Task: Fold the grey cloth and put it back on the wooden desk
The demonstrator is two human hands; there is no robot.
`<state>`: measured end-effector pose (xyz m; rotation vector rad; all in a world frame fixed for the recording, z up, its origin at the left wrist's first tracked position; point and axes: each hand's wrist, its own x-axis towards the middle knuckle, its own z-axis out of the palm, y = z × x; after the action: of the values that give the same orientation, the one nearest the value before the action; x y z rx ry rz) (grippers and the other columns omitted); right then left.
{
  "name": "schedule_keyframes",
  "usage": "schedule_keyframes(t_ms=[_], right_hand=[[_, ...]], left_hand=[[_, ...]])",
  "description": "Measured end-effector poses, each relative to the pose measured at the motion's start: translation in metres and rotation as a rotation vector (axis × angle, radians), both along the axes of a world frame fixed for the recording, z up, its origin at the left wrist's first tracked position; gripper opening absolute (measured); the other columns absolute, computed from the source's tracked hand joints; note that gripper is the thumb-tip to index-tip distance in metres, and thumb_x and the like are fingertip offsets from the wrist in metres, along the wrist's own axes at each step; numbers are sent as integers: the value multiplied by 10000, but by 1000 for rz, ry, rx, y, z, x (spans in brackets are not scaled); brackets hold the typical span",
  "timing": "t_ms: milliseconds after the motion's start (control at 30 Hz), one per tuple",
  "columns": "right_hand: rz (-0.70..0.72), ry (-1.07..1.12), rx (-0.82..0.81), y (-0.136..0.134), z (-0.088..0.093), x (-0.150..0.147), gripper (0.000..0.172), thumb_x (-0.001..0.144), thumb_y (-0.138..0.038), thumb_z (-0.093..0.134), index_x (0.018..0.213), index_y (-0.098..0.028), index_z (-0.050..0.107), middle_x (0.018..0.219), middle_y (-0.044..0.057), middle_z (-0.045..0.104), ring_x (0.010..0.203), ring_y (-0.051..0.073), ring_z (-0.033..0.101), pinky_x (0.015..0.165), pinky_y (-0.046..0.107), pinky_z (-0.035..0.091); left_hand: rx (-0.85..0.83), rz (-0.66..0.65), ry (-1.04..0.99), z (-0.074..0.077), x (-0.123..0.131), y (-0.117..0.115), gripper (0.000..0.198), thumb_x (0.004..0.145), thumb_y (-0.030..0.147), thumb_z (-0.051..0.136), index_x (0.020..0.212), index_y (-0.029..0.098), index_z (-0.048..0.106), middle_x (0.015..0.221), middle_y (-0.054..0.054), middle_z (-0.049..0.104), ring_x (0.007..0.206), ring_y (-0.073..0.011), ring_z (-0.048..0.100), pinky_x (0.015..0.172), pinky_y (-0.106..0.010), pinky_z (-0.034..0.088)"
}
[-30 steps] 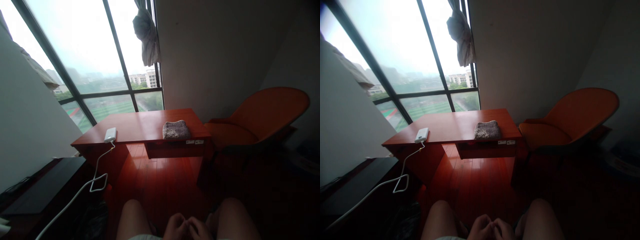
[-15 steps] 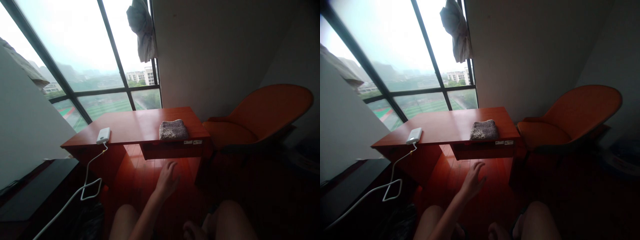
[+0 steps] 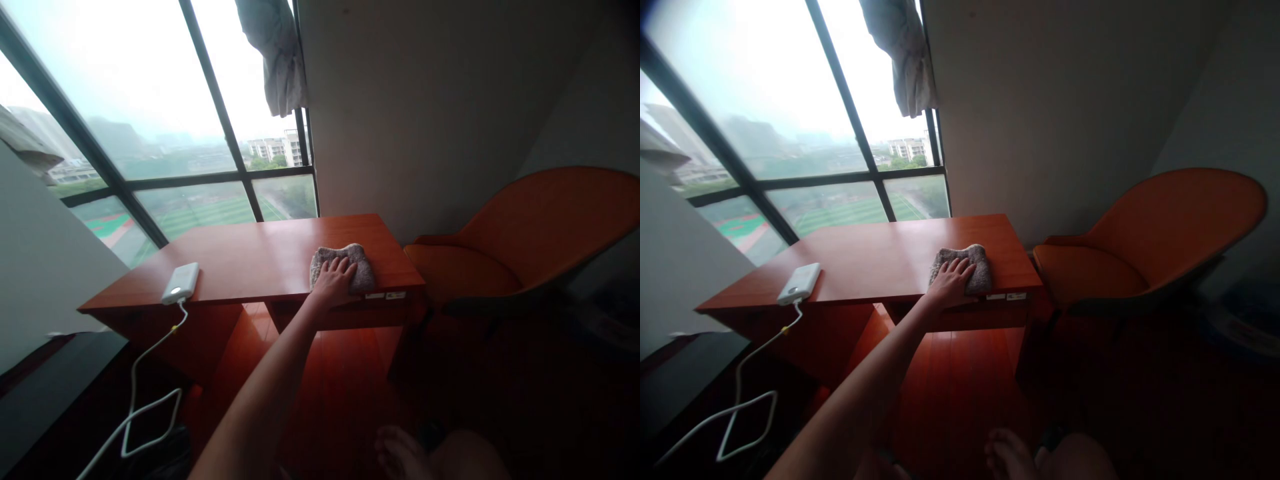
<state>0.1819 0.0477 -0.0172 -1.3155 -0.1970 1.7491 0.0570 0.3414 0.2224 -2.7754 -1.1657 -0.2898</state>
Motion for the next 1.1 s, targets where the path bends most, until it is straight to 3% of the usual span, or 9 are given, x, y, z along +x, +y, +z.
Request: schedule_keyframes(t_ms=[133, 300, 433, 633, 833, 1100], right_hand=[[-202, 92, 4, 78, 11, -3, 237, 538, -195, 742, 765, -194, 672, 709, 42, 748, 668, 169, 690, 634, 306, 530], [-356, 167, 96, 180, -4, -14, 112, 644, -177, 670, 737, -209, 616, 709, 0, 733, 732, 139, 694, 688, 290, 569], [-433, 213, 181, 227, -10, -19, 93, 700, -183, 650, 766, -193, 585, 693, -34, 690, 693, 104, 657, 626, 270, 569], [-429, 266, 227, 237, -14, -22, 205, 615, -106, 674, 765, -229, 607, 689, -62, 692, 731, 106, 664, 685, 254, 594], [-402, 278, 202, 226, -18, -22, 218, 591, -90, 671, 759, -218, 621, 698, -45, 719, 753, 128, 679, 697, 263, 603], [-399, 267, 147, 201, -10, -28, 189, 567, -46, 582, 657, -211, 565, 651, -34, 708, 714, 138, 692, 696, 285, 596]], left_hand=[[5, 2, -17, -4, -1, -1, 950, 677, 660, 672, 1457, 237, 335, 1542, -135, 313, 1387, -380, 256, 1128, -556, 185], [-6, 17, -33, -4, 0, 2, 929, 701, 672, 632, 1463, 243, 319, 1544, -122, 306, 1404, -372, 226, 1138, -552, 170], [-47, 37, -13, -5, 0, 2, 968, 703, 681, 616, 1495, 259, 251, 1567, -109, 267, 1419, -364, 194, 1144, -549, 157], [-54, 35, -11, -8, 0, 4, 1018, 693, 720, 595, 1511, 258, 204, 1581, -106, 243, 1421, -373, 181, 1136, -566, 172], [-41, 25, -53, -10, 0, 5, 1028, 670, 730, 610, 1502, 252, 241, 1569, -109, 276, 1416, -368, 205, 1138, -566, 181], [-54, 32, -50, -9, 1, 5, 1017, 671, 719, 619, 1499, 259, 248, 1574, -101, 269, 1420, -364, 208, 1144, -558, 175]])
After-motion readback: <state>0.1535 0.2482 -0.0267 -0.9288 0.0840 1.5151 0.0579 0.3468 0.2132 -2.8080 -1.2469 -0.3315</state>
